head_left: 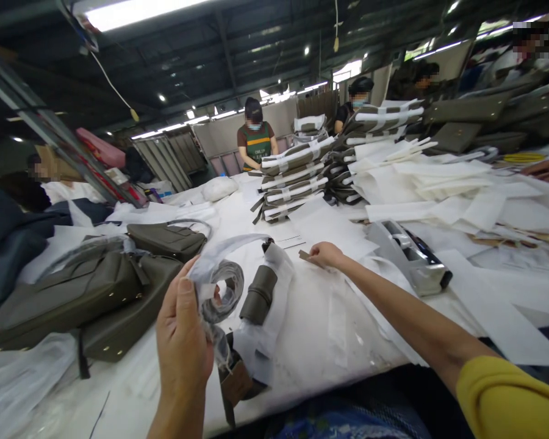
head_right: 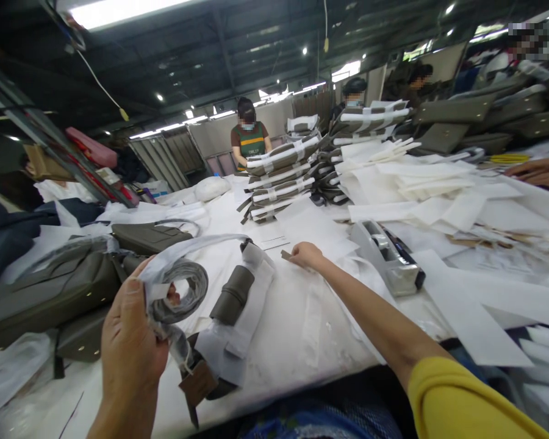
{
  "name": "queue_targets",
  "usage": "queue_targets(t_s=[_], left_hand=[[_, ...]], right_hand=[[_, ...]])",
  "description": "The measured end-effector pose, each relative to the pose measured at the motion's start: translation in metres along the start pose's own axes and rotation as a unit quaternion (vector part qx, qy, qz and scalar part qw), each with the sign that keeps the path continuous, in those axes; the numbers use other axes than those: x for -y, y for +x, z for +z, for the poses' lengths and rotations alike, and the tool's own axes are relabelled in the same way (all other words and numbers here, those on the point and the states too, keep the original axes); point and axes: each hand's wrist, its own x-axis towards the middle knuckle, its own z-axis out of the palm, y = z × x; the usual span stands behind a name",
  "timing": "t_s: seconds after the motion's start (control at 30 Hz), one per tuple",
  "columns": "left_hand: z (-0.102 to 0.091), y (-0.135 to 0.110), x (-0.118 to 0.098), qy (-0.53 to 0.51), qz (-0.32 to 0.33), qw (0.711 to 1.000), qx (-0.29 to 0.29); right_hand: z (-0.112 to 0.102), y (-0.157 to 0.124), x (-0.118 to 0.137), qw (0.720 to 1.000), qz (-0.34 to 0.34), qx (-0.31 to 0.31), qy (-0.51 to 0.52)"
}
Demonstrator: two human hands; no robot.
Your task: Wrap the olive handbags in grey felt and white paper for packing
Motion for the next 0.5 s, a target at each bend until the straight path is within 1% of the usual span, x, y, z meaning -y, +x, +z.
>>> queue_targets(t_s=[0.07, 0.17, 0.27, 0.33, 0.4, 0.43, 0.5], left_hand=[[0.000, 0.000, 0.001, -0.002, 0.004, 1.000, 0.012], [0.001, 0.001, 0.002, -0.013, 0.007, 1.000, 0.021], [0.000, 0.001, 0.005, -0.016, 0.006, 1.000, 0.022], [-0.001, 0.002, 0.006, -0.013, 0.005, 1.000, 0.024], [-0.003, 0.004, 0.007, -0.011, 0.004, 0.999, 0.030], [-0.004, 0.004, 0.007, -0.010, 0.002, 0.999, 0.034], [-0.005, 0.006, 0.007, -0.001, 0.003, 0.999, 0.042]], right_hand=[[-0.005, -0.003, -0.001, 0.997, -0.039, -0.044, 0.051], [-0.011, -0.008, 0.001, 0.984, -0.080, -0.097, 0.123], [-0.017, -0.017, 0.006, 0.968, -0.100, -0.133, 0.190], [-0.021, -0.028, 0.012, 0.956, -0.107, -0.147, 0.229], [-0.023, -0.046, 0.024, 0.942, -0.119, -0.145, 0.280], [-0.024, -0.058, 0.033, 0.930, -0.131, -0.130, 0.319], [-0.027, -0.086, 0.052, 0.894, -0.165, -0.067, 0.410]])
